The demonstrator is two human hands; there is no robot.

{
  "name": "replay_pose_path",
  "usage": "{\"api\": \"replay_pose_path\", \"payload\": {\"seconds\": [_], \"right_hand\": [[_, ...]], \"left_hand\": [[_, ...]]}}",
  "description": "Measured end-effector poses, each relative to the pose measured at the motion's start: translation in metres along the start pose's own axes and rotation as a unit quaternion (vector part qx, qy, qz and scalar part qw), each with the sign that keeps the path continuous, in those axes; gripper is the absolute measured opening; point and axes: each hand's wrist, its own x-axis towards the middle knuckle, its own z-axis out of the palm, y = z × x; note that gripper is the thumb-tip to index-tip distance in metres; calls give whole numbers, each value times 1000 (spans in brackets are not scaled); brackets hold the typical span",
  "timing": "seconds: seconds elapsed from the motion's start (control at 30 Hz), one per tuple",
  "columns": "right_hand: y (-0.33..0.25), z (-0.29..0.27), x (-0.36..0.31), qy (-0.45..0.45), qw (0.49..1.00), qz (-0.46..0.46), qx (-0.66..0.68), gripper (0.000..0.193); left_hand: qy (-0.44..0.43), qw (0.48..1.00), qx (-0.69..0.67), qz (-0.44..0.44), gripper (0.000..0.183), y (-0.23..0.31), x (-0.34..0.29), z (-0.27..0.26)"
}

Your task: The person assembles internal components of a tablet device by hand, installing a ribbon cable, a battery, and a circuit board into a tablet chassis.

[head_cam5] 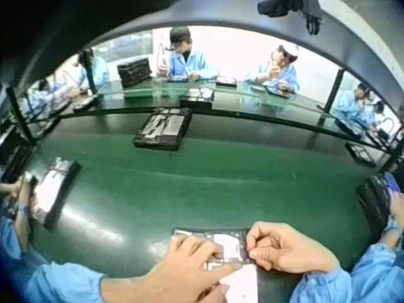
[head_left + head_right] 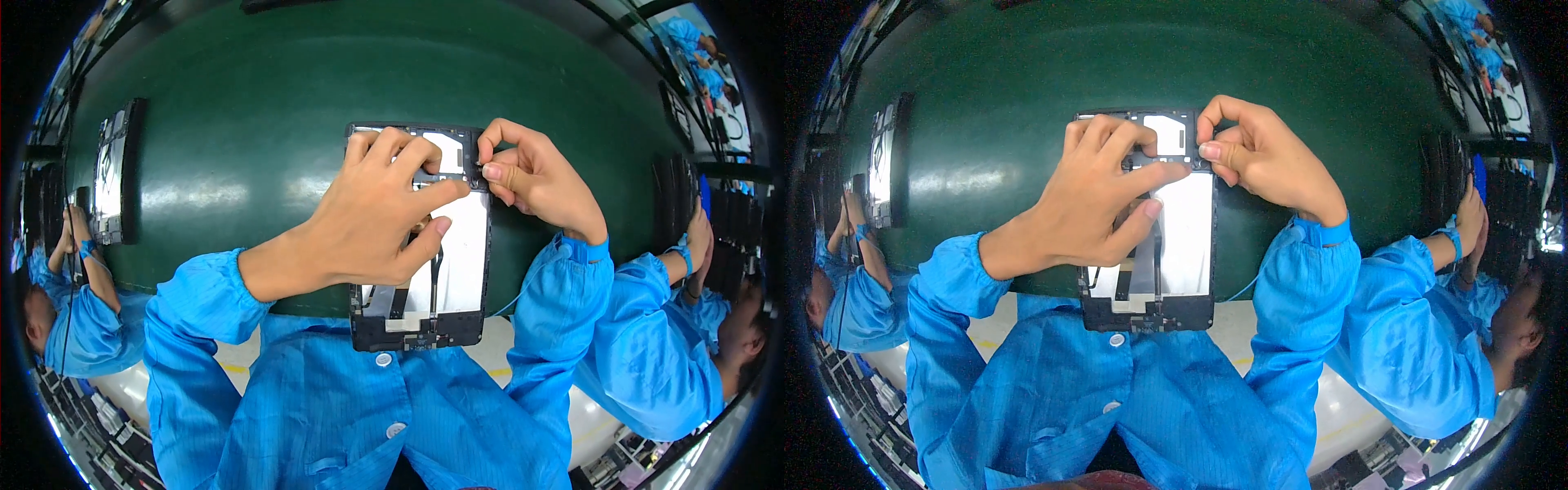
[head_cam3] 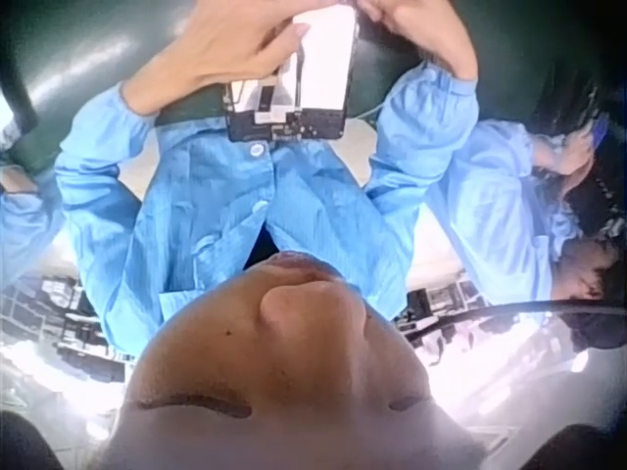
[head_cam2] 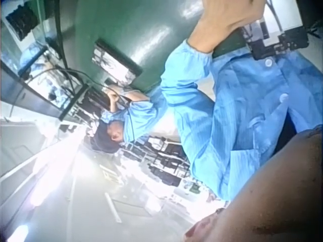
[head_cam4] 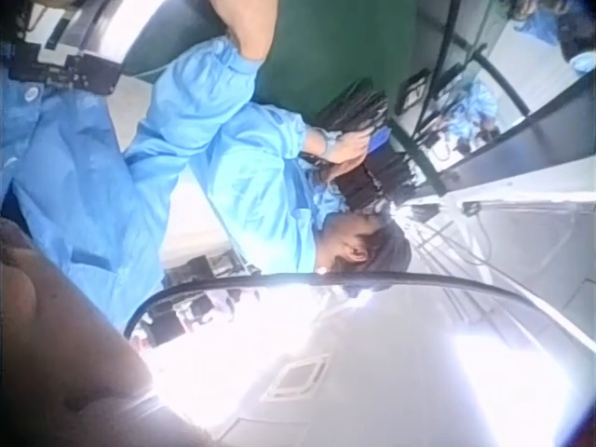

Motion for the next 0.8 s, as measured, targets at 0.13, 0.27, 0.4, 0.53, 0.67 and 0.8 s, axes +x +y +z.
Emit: {"api": "replay_pose_path", "payload": {"seconds": [0.13,0.27,0.4,0.53,0.67,0.8], "right_hand": [[4,-2,-1,0,999,-26,18,9],[4,-6,-1,-9,999,-38,18,8],[6,-1,0,-14,999,-38,11,9],[3,-4,-1,-21,999,-39,3,9],[8,-6,3,-26,998,-58,0,7],[9,0,6,-2,991,-132,15,7]], "left_hand": [[-7,1000,-6,-4,48,2,4,-3],[1,1000,-14,3,50,4,6,2],[-1,1000,3,-11,51,8,2,0],[10,1000,17,-5,52,7,5,0],[16,999,36,5,52,10,10,0],[17,998,50,45,53,11,10,1]]}}
